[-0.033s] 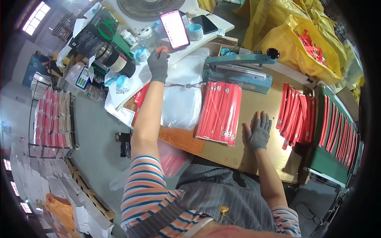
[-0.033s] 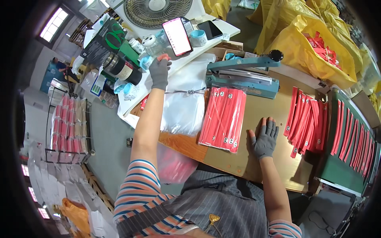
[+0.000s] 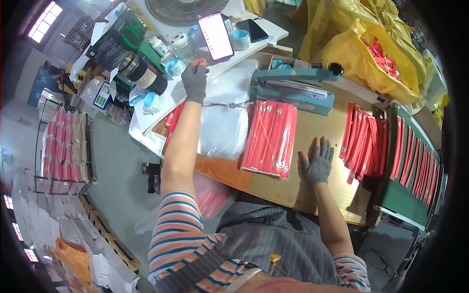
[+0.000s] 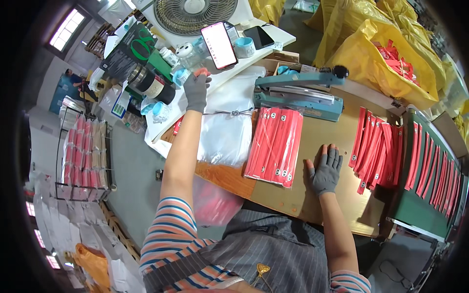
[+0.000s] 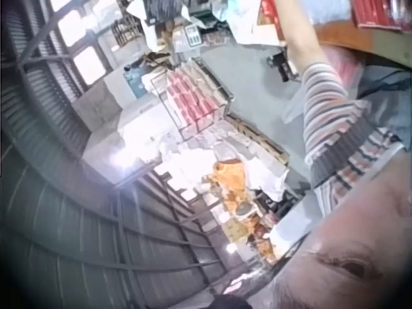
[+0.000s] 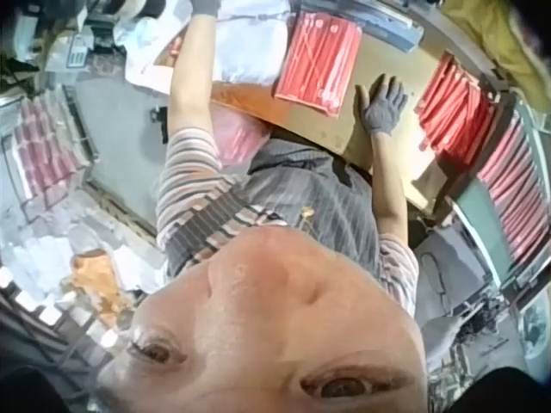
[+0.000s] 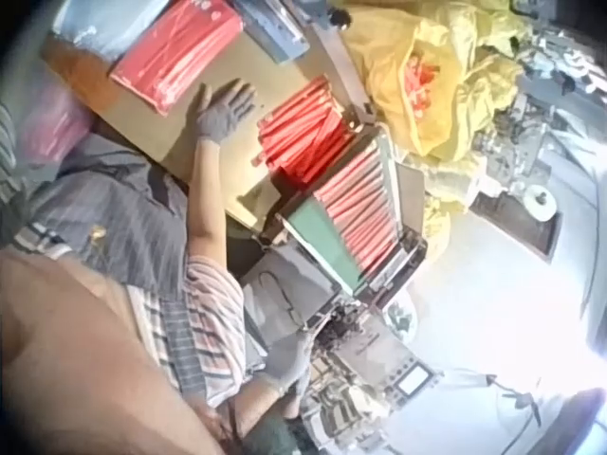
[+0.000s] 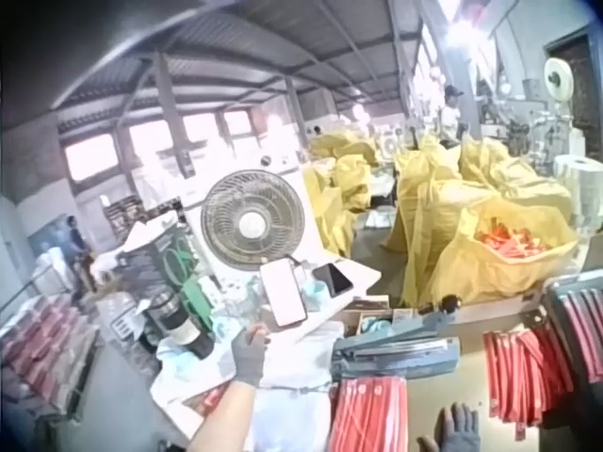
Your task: Packaging bundles of red plastic items into clear plastic bags on a factory production floor.
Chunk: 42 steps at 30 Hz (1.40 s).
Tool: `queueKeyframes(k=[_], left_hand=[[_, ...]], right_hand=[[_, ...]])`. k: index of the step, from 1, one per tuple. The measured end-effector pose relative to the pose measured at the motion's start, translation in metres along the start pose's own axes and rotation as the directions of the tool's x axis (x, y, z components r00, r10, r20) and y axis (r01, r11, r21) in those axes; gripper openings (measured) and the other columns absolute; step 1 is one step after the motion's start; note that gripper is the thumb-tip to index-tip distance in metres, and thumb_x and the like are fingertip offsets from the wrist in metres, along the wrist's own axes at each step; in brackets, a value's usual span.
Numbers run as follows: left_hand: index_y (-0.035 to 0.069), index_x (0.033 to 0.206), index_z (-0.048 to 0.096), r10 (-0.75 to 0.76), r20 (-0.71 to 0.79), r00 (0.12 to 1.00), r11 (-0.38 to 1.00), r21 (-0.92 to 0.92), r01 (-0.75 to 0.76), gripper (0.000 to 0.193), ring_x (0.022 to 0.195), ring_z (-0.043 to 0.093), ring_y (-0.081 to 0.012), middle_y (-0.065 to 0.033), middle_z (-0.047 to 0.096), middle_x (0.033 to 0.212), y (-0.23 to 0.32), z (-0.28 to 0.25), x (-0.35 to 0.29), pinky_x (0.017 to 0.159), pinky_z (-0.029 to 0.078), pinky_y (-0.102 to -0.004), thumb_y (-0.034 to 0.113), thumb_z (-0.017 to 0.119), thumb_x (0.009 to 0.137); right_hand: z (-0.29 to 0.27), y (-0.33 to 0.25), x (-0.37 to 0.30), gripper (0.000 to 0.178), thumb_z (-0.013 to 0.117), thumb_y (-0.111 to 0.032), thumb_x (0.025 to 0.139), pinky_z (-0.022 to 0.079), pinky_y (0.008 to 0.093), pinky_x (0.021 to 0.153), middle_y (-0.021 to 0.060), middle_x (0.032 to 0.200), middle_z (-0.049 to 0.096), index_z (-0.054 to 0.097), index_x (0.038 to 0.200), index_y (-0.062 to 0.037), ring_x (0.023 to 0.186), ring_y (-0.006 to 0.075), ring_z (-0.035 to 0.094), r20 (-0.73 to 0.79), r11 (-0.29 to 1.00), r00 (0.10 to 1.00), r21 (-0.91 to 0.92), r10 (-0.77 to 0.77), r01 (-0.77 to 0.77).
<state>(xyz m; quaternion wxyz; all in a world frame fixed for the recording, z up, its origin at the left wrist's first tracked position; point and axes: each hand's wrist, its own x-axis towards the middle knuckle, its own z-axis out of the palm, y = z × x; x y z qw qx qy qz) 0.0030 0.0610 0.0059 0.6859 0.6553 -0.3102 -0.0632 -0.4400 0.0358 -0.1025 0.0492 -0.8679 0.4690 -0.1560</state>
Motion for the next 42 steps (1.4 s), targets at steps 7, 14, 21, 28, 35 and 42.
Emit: queueKeyframes(k=[7, 14, 21, 28, 35, 42], left_hand=[[0.002, 0.098, 0.066, 0.013, -0.036, 0.999, 1.000, -0.002, -0.013, 0.019, 0.069, 0.061, -0.0107, -0.0041, 0.066, 0.082, 0.011, -0.005, 0.003, 0.057, 0.045, -0.0225, 0.016, 0.061, 0.085], [-0.004, 0.095, 0.064, 0.200, -0.169, 0.965, 0.979, 0.074, -0.190, 0.026, 0.075, 0.060, -0.0118, -0.0066, 0.066, 0.083, 0.000, 0.032, 0.081, 0.068, 0.046, -0.0248, 0.018, 0.065, 0.081], [-0.004, 0.094, 0.063, 0.040, -0.154, 0.987, 0.997, 0.078, -0.028, 0.035, 0.076, 0.061, -0.0161, -0.0104, 0.067, 0.086, -0.019, 0.040, 0.137, 0.071, 0.047, -0.0279, 0.018, 0.077, 0.070], [-0.002, 0.098, 0.059, -0.042, -0.088, 0.995, 0.992, -0.126, 0.031, 0.025, 0.073, 0.060, -0.0144, -0.0083, 0.064, 0.089, 0.024, 0.052, 0.104, 0.066, 0.047, -0.0281, 0.014, 0.066, 0.080], [0.001, 0.120, 0.050, 0.015, 0.123, 0.992, 0.945, -0.326, 0.026, 0.036, 0.088, 0.058, -0.0187, -0.0112, 0.058, 0.104, 0.049, 0.099, -0.008, 0.076, 0.051, -0.0317, 0.015, 0.059, 0.088], [-0.004, 0.123, 0.049, -0.045, 0.728, 0.684, 0.999, 0.026, 0.039, 0.046, 0.099, 0.054, -0.0192, -0.0133, 0.057, 0.111, 0.013, 0.170, -0.198, 0.084, 0.045, -0.0294, 0.029, 0.055, 0.092]], right_hand=[[0.003, -0.001, 0.001, 0.074, 0.047, -0.050, 0.087, 0.014, 0.0483, 0.111, 0.0244, 0.143, 0.029, 0.032, 0.138, 0.0004, 0.136, 0.0382, 0.023, -0.004, 1.000, 1.000, -0.002, -0.004, 0.004], [-0.002, 0.000, 0.000, 0.073, 0.047, -0.050, 0.087, 0.015, 0.0486, 0.111, 0.0247, 0.143, 0.029, 0.032, 0.138, 0.0008, 0.135, 0.0381, 0.023, -0.006, 1.000, 1.000, 0.003, -0.009, 0.009], [-0.007, -0.004, 0.001, 0.071, 0.050, -0.044, 0.086, 0.016, 0.0485, 0.110, 0.0258, 0.141, 0.031, 0.032, 0.137, 0.0013, 0.134, 0.0399, 0.025, 0.010, 1.000, 1.000, -0.004, -0.010, 0.010], [-0.008, -0.006, 0.002, 0.070, 0.052, -0.044, 0.084, 0.017, 0.0486, 0.110, 0.0256, 0.140, 0.032, 0.035, 0.135, 0.0020, 0.132, 0.0404, 0.027, -0.012, 0.999, 1.000, 0.019, 0.026, -0.026], [-0.015, 0.008, -0.007, 0.070, 0.056, -0.048, 0.081, 0.022, 0.0486, 0.108, 0.0270, 0.135, 0.035, 0.041, 0.130, 0.0004, 0.129, 0.0426, 0.029, -0.100, 0.983, 0.988, 0.153, 0.116, -0.100], [0.021, 0.002, -0.029, 0.079, 0.048, -0.056, 0.080, 0.015, 0.0510, 0.110, 0.0286, 0.141, 0.030, 0.039, 0.132, 0.0031, 0.134, 0.0411, 0.025, -0.113, 0.969, 0.994, 0.244, -0.008, 0.036]])
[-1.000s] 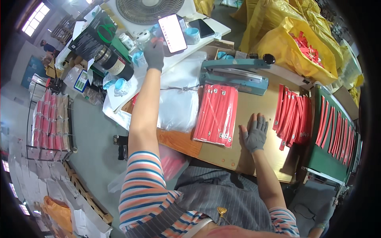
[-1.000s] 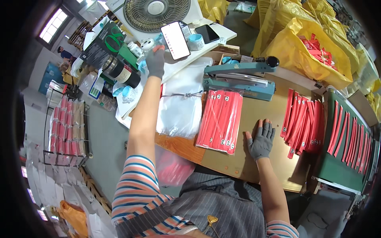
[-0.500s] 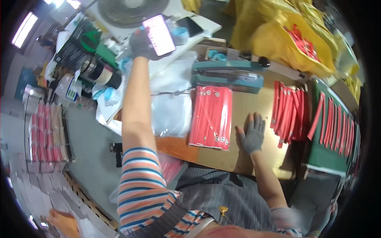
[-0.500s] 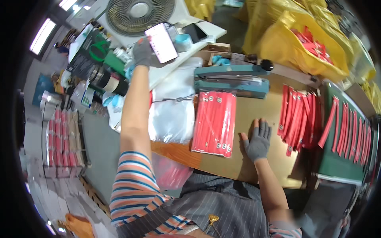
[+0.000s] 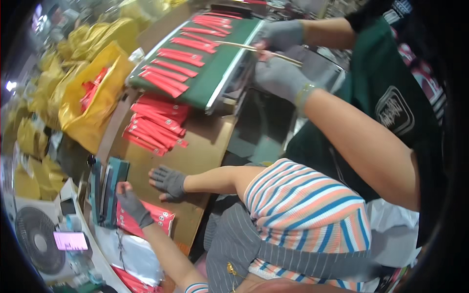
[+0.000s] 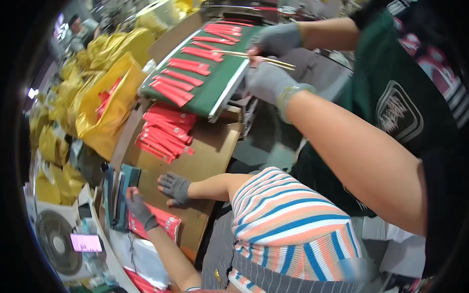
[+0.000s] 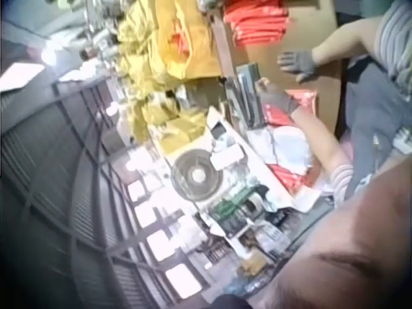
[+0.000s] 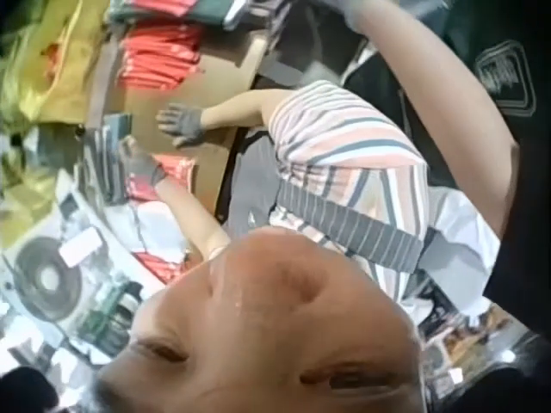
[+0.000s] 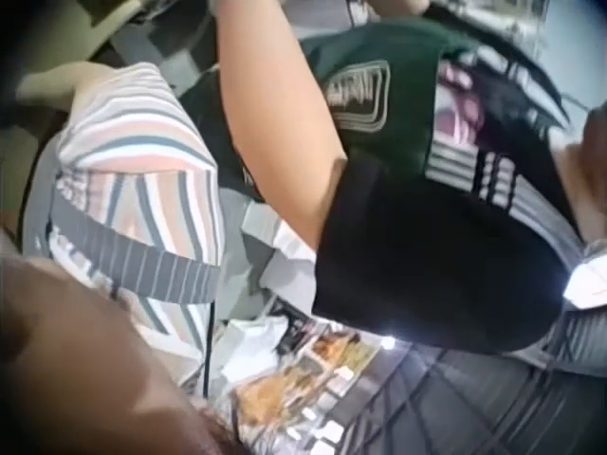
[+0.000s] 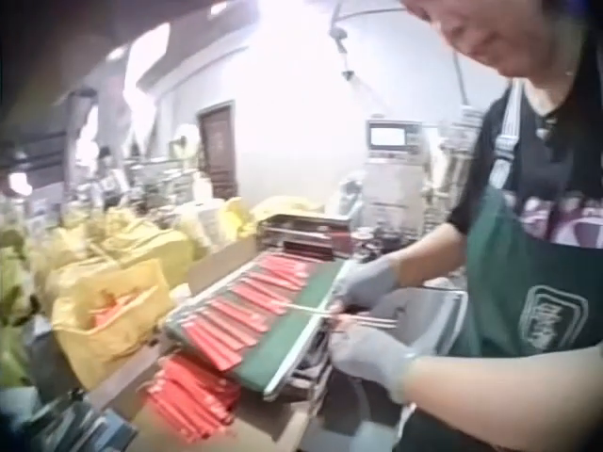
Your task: Packaging bundles of red plastic items into clear plastic bags on a factory production floor.
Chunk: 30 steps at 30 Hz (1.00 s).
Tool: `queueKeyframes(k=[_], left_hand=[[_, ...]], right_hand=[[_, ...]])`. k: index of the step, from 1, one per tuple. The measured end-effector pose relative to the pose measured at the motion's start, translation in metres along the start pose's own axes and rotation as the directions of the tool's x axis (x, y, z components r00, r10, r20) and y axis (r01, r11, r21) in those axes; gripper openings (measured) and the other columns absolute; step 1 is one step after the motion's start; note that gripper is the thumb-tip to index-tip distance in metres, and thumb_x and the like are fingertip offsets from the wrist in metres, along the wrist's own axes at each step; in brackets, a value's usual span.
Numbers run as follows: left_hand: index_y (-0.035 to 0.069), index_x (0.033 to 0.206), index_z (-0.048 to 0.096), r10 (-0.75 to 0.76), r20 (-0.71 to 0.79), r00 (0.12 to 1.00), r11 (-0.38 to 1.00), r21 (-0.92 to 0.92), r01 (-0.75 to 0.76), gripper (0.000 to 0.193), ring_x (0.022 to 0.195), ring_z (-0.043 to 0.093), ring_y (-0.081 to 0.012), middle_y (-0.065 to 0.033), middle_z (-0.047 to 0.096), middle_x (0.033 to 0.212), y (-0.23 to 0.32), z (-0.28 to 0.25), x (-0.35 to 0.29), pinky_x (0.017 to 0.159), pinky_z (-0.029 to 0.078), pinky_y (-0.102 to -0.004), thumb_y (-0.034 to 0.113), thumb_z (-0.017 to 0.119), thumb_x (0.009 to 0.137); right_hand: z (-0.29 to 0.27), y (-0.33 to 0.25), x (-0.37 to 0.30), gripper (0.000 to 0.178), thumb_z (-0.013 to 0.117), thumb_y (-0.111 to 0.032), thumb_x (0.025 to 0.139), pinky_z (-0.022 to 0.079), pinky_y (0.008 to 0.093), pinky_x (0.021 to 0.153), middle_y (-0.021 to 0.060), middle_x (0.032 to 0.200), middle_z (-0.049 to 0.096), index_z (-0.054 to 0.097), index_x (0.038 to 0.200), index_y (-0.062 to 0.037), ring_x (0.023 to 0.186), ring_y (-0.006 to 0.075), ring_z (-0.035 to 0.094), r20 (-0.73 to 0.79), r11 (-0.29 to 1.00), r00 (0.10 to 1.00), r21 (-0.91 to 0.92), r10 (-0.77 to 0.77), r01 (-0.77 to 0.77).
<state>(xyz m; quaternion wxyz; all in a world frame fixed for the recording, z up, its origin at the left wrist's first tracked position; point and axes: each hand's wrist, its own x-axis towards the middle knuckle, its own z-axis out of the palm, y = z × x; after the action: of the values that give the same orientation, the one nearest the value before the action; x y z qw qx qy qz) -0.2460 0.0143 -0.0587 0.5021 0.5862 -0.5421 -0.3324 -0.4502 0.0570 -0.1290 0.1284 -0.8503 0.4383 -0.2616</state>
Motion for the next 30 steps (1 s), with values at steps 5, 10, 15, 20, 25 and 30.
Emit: queueKeyframes(k=[5, 10, 15, 20, 25, 30], left_hand=[[-0.006, 0.123, 0.048, -0.046, -0.060, 0.997, 0.951, 0.302, 0.062, 0.055, 0.111, 0.051, -0.0313, -0.0215, 0.053, 0.121, -0.007, 0.100, -0.031, 0.095, 0.039, -0.0369, 0.036, 0.055, 0.089], [-0.005, 0.121, 0.050, 0.260, -0.043, 0.965, 0.719, 0.675, -0.164, 0.053, 0.116, 0.047, -0.0354, -0.0230, 0.051, 0.124, -0.031, 0.102, -0.047, 0.098, 0.037, -0.0420, 0.034, 0.058, 0.086], [-0.003, 0.115, 0.055, 0.293, -0.079, 0.953, 0.734, 0.658, -0.171, 0.045, 0.114, 0.048, -0.0343, -0.0209, 0.053, 0.121, -0.037, 0.096, -0.047, 0.097, 0.038, -0.0418, 0.031, 0.060, 0.085], [-0.004, 0.114, 0.055, 0.301, -0.067, 0.951, 0.728, 0.661, -0.183, 0.044, 0.114, 0.048, -0.0350, -0.0216, 0.053, 0.119, -0.031, 0.102, -0.050, 0.096, 0.038, -0.0422, 0.029, 0.060, 0.085], [-0.004, 0.112, 0.055, 0.305, -0.101, 0.947, 0.750, 0.639, -0.173, 0.044, 0.113, 0.048, -0.0368, -0.0224, 0.054, 0.117, -0.031, 0.098, -0.054, 0.096, 0.038, -0.0431, 0.029, 0.060, 0.084], [-0.002, 0.111, 0.055, 0.366, -0.086, 0.927, 0.702, 0.679, -0.215, 0.043, 0.111, 0.050, -0.0360, -0.0216, 0.055, 0.116, -0.036, 0.101, -0.052, 0.095, 0.039, -0.0425, 0.032, 0.059, 0.084]], right_hand=[[-0.028, -0.009, -0.058, 0.076, 0.044, -0.055, 0.081, 0.014, 0.0506, 0.111, 0.0251, 0.141, 0.033, 0.041, 0.132, 0.0019, 0.135, 0.0383, 0.026, -0.030, 0.999, 0.998, 0.008, -0.048, 0.048], [-0.024, -0.007, -0.060, 0.079, 0.046, -0.055, 0.079, 0.013, 0.0530, 0.109, 0.0258, 0.143, 0.031, 0.040, 0.132, 0.0026, 0.135, 0.0397, 0.024, -0.032, 0.996, 0.997, 0.055, -0.066, 0.067], [-0.032, -0.008, -0.058, 0.059, 0.042, -0.041, 0.090, 0.032, 0.0447, 0.102, 0.0215, 0.137, 0.040, 0.042, 0.131, 0.0015, 0.125, 0.0329, 0.040, -0.116, 0.976, 0.985, -0.187, -0.130, 0.107], [-0.045, -0.009, -0.060, 0.044, 0.036, -0.028, 0.098, 0.038, 0.0331, 0.099, 0.0125, 0.137, 0.043, 0.043, 0.132, -0.0002, 0.124, 0.0228, 0.041, -0.083, 0.945, 0.989, -0.316, -0.119, 0.087], [-0.062, -0.019, -0.050, 0.045, 0.042, -0.030, 0.094, 0.041, 0.0350, 0.096, 0.0130, 0.129, 0.048, 0.046, 0.128, -0.0008, 0.117, 0.0247, 0.046, -0.085, 0.974, 0.992, -0.215, -0.088, 0.068], [-0.067, -0.019, -0.037, 0.052, 0.053, -0.038, 0.085, 0.042, 0.0420, 0.091, 0.0169, 0.115, 0.055, 0.051, 0.122, -0.0011, 0.106, 0.0313, 0.053, -0.063, 0.996, 0.995, 0.028, -0.080, 0.082]])
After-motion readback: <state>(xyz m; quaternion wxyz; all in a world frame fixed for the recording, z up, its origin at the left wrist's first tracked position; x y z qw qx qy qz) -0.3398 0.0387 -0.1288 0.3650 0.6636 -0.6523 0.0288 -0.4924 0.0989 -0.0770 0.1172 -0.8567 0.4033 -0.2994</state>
